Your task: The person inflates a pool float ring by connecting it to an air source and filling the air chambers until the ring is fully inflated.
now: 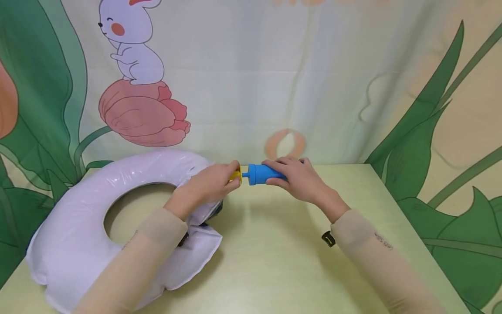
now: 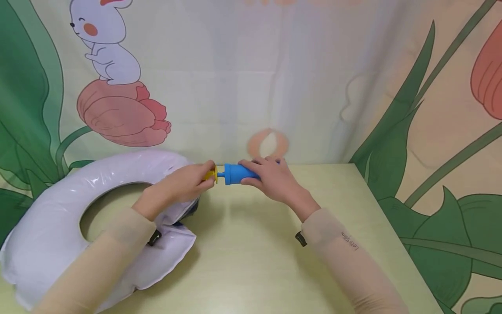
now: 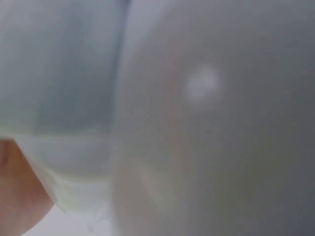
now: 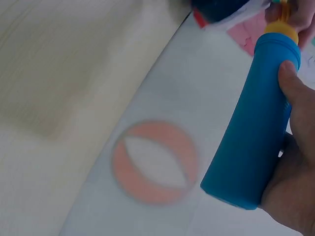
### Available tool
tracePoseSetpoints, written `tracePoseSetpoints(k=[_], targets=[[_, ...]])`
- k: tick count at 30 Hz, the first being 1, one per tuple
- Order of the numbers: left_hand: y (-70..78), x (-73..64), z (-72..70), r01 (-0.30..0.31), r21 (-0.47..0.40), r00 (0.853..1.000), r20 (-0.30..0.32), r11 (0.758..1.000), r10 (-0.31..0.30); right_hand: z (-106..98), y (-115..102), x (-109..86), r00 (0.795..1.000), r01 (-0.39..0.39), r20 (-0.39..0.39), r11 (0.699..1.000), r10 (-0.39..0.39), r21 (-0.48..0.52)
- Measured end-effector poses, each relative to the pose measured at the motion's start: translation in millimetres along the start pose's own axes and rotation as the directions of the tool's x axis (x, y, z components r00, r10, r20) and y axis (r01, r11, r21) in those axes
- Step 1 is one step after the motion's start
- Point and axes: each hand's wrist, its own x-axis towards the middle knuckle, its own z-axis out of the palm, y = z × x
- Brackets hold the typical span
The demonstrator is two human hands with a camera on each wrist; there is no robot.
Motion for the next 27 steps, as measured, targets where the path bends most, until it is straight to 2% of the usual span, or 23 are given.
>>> tracePoseSetpoints(k=[7,10,13,16,20,24,27], targets=[[-22.0,-11.1,-5.9,0.044,-0.055,0.997,0.059,0.998,-0.040,-4,42,-22.2,0.995,-0.079,0.073,0.991,0.071,0.111],[-25.4,-14.6,-8.7,0.050,-0.063,0.997,0.066,0.997,-0.046,-8,56,-32.0,0.991,-0.114,0.081,0.985,0.104,0.130],[-24.6,-14.7,-8.3,0.026,-0.054,0.998,0.055,0.998,-0.023,-10,62,-38.3,0.991,-0.123,0.069,0.984,0.116,0.125],[-20.1,-11.8,-4.6,-0.022,-0.009,0.999,0.023,1.000,0.022,-9,60,-37.8,0.993,-0.110,0.053,0.988,0.104,0.113],[-9.9,-6.5,2.4,-0.057,0.074,0.998,-0.012,0.996,0.058,0,46,-29.1,0.996,-0.079,0.039,0.991,0.075,0.108],[2.6,-0.6,8.5,-0.068,0.121,0.997,-0.027,0.990,0.072,8,24,-19.3,0.998,-0.056,0.018,0.994,0.055,0.089],[10.2,3.5,11.8,-0.054,0.123,0.998,-0.014,0.991,0.057,11,6,-12.0,0.999,-0.036,0.001,0.998,0.036,0.059]])
